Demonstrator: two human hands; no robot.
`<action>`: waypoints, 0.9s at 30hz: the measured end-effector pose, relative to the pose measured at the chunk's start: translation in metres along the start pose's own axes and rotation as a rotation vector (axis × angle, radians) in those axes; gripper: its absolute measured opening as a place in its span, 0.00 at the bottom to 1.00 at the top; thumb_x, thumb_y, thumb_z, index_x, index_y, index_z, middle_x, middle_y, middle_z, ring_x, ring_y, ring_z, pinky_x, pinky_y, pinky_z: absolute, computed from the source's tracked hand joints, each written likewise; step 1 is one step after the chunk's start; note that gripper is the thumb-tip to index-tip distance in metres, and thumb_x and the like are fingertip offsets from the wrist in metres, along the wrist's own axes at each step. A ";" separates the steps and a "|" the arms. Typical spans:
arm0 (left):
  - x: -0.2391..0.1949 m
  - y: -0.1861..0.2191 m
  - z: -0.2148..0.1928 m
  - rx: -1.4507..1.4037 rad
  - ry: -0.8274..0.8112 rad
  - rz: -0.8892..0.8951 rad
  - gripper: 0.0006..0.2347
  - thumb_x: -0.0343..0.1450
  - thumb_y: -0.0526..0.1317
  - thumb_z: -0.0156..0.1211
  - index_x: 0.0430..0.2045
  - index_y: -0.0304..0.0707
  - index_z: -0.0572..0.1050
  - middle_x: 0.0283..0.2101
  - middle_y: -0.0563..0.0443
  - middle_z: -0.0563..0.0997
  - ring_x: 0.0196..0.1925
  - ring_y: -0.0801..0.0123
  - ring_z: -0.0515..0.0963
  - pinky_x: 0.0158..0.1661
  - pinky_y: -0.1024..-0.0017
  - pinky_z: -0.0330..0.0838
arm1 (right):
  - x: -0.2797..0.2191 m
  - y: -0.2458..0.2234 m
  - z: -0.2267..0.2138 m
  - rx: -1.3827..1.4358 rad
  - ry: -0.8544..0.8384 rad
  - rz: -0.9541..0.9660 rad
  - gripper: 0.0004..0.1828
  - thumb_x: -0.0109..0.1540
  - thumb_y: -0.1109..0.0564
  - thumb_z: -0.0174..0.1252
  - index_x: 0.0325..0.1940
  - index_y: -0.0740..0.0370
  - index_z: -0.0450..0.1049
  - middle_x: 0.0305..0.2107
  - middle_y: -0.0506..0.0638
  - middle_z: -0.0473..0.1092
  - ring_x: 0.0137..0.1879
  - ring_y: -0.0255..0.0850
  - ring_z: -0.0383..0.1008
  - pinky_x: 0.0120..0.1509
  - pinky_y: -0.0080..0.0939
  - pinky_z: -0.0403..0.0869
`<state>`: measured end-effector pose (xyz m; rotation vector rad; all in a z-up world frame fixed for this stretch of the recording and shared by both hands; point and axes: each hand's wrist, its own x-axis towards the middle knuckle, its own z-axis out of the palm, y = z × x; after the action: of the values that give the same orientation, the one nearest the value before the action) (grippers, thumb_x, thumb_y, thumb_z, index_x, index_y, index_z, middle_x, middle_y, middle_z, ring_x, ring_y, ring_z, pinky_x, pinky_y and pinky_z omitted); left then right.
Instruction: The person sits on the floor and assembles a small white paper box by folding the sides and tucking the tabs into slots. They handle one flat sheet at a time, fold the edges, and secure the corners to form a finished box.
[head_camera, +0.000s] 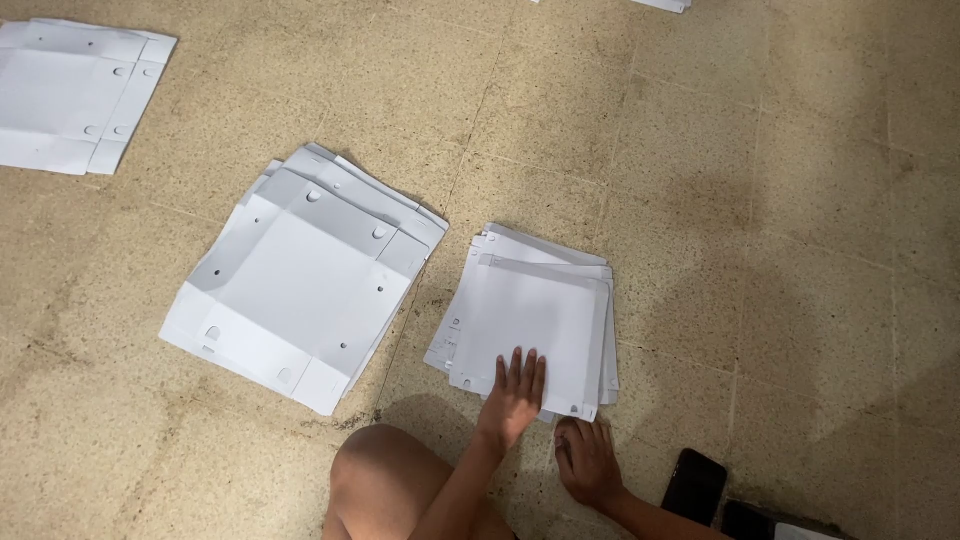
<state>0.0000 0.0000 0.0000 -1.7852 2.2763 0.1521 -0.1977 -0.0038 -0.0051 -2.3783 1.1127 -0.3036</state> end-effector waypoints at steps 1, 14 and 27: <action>0.002 0.002 0.011 0.002 0.001 0.001 0.44 0.64 0.31 0.65 0.70 0.21 0.38 0.74 0.24 0.42 0.73 0.30 0.45 0.67 0.39 0.50 | 0.000 0.000 0.000 0.000 0.002 0.000 0.04 0.60 0.55 0.48 0.35 0.52 0.69 0.35 0.46 0.70 0.41 0.45 0.66 0.50 0.47 0.61; 0.000 -0.011 0.024 -0.238 0.712 -0.043 0.26 0.70 0.27 0.59 0.65 0.25 0.61 0.66 0.32 0.68 0.68 0.40 0.67 0.65 0.46 0.64 | -0.002 0.003 0.004 -0.016 -0.001 -0.020 0.04 0.61 0.55 0.48 0.36 0.52 0.69 0.35 0.45 0.70 0.42 0.44 0.66 0.51 0.46 0.61; -0.036 -0.080 -0.039 -0.813 1.298 -0.493 0.15 0.79 0.30 0.48 0.61 0.29 0.66 0.58 0.30 0.77 0.11 0.84 0.76 0.04 0.89 0.70 | -0.002 0.006 0.006 -0.017 -0.028 -0.007 0.04 0.60 0.56 0.48 0.34 0.51 0.69 0.34 0.43 0.69 0.41 0.42 0.65 0.49 0.45 0.61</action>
<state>0.0801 0.0056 0.0524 -3.6061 2.4598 -0.3355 -0.2003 -0.0036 -0.0138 -2.3945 1.0991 -0.2627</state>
